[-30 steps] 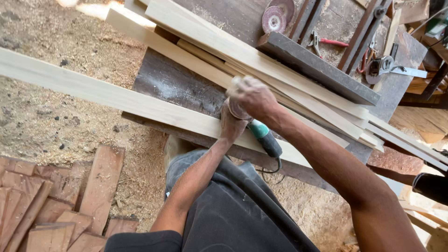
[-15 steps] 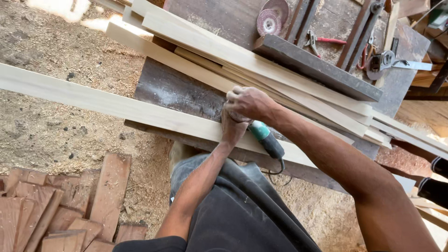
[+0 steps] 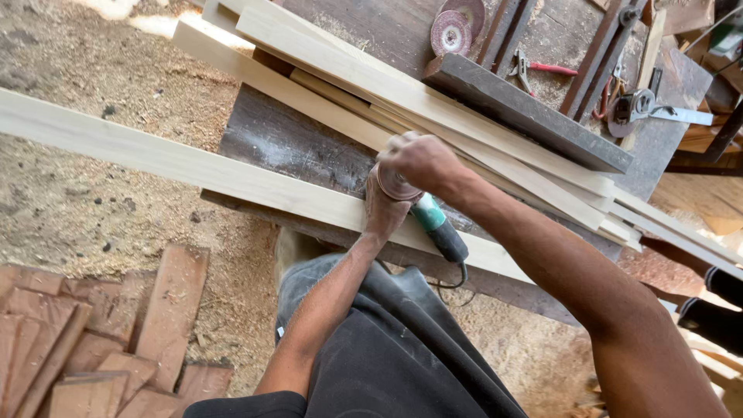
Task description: The person sands long wooden planks on a workbench using a handheld power sander. They adjust the sander's disc, flip the planks, and sand both sides and edges before placing the finished pieces aside.
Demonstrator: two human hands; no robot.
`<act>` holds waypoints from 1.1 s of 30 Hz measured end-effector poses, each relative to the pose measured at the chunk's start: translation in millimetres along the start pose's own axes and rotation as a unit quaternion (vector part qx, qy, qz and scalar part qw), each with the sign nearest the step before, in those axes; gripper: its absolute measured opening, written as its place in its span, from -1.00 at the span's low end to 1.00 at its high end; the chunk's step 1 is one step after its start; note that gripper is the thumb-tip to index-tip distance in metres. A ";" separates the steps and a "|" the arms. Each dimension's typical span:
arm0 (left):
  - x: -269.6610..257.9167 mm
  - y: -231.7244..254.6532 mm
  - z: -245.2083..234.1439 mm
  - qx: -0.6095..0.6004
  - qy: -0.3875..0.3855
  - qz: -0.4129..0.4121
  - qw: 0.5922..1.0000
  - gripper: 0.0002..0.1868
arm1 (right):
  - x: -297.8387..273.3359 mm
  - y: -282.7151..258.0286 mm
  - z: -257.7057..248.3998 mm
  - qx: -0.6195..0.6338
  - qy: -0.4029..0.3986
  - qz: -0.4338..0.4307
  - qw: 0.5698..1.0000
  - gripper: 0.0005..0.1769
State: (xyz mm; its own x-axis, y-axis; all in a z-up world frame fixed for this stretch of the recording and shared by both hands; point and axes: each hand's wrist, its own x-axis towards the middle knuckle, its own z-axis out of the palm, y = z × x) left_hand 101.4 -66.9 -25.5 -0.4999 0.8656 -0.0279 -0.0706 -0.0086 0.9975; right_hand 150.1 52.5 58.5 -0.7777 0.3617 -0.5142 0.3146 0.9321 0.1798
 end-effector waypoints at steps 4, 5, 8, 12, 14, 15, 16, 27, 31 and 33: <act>-9.0 -11.9 2.7 -0.066 -0.123 -0.125 0.982 -0.36 | -23.7 0.8 -0.3 0.243 -0.156 0.320 0.902 -0.69; -6.0 -15.2 3.4 -0.193 -0.106 -0.146 0.964 -0.32 | -19.0 -0.6 -0.1 0.145 -0.142 0.266 0.942 -0.77; -7.4 -19.1 10.3 -0.290 -0.066 -0.136 0.945 -0.20 | -9.9 -10.8 5.2 -0.060 0.029 0.057 0.996 -0.85; -6.6 -19.1 9.0 0.069 0.010 0.006 0.998 0.01 | -3.2 -7.1 12.9 -0.053 0.136 -0.098 0.984 -0.45; -11.7 -14.2 3.6 0.045 -0.012 -0.014 0.999 -0.03 | -15.0 -5.3 13.9 0.034 0.014 0.027 0.999 -0.61; -9.4 -11.7 1.5 -0.004 -0.046 -0.041 0.998 -0.14 | -20.5 -2.2 11.8 0.096 -0.023 0.116 0.988 -0.70; -8.6 -8.6 -0.5 -0.053 -0.079 -0.068 0.993 -0.25 | -23.6 -0.5 9.0 0.157 -0.060 0.202 0.965 -0.79; -7.6 -10.0 5.5 0.037 -0.031 -0.042 0.998 -0.26 | 6.5 -8.4 8.3 -0.088 -0.070 -0.052 0.992 -0.73; -1.0 -0.3 -3.1 -0.064 -0.113 -0.140 0.982 -0.41 | -6.5 2.4 9.4 0.173 -0.109 0.261 0.943 -0.71; 1.7 2.3 -1.3 -0.067 -0.111 -0.143 0.981 -0.35 | -4.7 11.4 8.3 0.120 -0.181 0.248 0.944 -0.69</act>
State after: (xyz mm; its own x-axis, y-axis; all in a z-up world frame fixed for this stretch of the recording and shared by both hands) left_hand 99.3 -66.0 -23.3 -0.2446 0.9298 -0.2750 -0.3009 0.1968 0.9331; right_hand 161.8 61.3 56.0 -0.2783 0.6804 -0.6780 0.7398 0.6020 0.3005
